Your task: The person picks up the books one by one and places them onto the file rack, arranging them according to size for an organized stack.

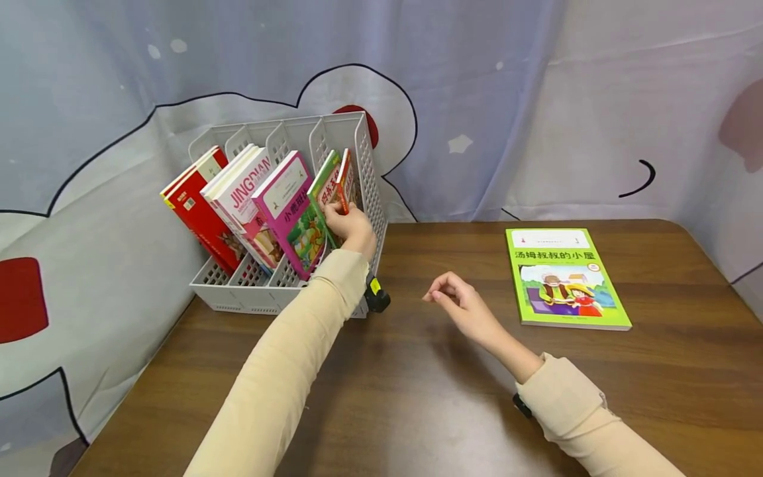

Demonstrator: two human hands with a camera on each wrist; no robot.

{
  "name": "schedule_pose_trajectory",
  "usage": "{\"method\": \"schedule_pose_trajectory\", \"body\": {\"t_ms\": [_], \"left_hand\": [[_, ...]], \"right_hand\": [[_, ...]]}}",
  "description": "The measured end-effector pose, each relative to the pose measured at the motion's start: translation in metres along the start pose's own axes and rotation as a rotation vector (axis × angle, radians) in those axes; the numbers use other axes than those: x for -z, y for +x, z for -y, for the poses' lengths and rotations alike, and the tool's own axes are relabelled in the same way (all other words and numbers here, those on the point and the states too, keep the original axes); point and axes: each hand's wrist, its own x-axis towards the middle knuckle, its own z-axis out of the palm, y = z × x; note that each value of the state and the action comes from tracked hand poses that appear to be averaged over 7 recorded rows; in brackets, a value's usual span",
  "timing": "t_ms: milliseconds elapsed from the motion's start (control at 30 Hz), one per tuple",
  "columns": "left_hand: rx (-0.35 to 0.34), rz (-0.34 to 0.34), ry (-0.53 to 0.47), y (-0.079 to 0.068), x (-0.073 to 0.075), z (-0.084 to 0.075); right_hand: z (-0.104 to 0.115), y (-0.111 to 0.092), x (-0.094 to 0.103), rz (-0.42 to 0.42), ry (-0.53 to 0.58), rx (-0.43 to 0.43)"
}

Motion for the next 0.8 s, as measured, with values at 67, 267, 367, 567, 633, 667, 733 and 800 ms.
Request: {"method": "schedule_pose_trajectory", "body": {"t_ms": [67, 267, 367, 567, 633, 667, 733, 800], "left_hand": [[0.032, -0.022, -0.080, 0.000, 0.000, 0.001], [0.091, -0.007, -0.196, -0.001, 0.002, 0.003], [0.084, 0.004, -0.156, -0.001, 0.007, 0.003], [0.038, 0.036, -0.029, 0.003, 0.022, 0.000], [0.044, 0.066, -0.038, 0.006, 0.025, -0.005], [0.050, 0.084, -0.035, 0.007, 0.027, -0.008], [0.056, 0.121, -0.019, 0.008, 0.030, -0.015], [0.064, 0.156, -0.010, 0.008, 0.034, -0.023]], "right_hand": [[0.000, 0.000, -0.001, 0.000, 0.001, -0.007], [-0.001, -0.002, -0.004, 0.005, 0.015, -0.020], [-0.003, -0.002, -0.006, 0.013, 0.025, -0.012], [-0.002, -0.002, -0.008, 0.016, 0.019, -0.009], [-0.002, -0.002, -0.009, 0.016, 0.021, -0.008], [-0.002, -0.002, -0.009, 0.015, 0.020, -0.007], [-0.003, -0.001, -0.009, 0.012, 0.019, -0.008], [-0.003, -0.002, -0.010, 0.010, 0.014, -0.013]]}}
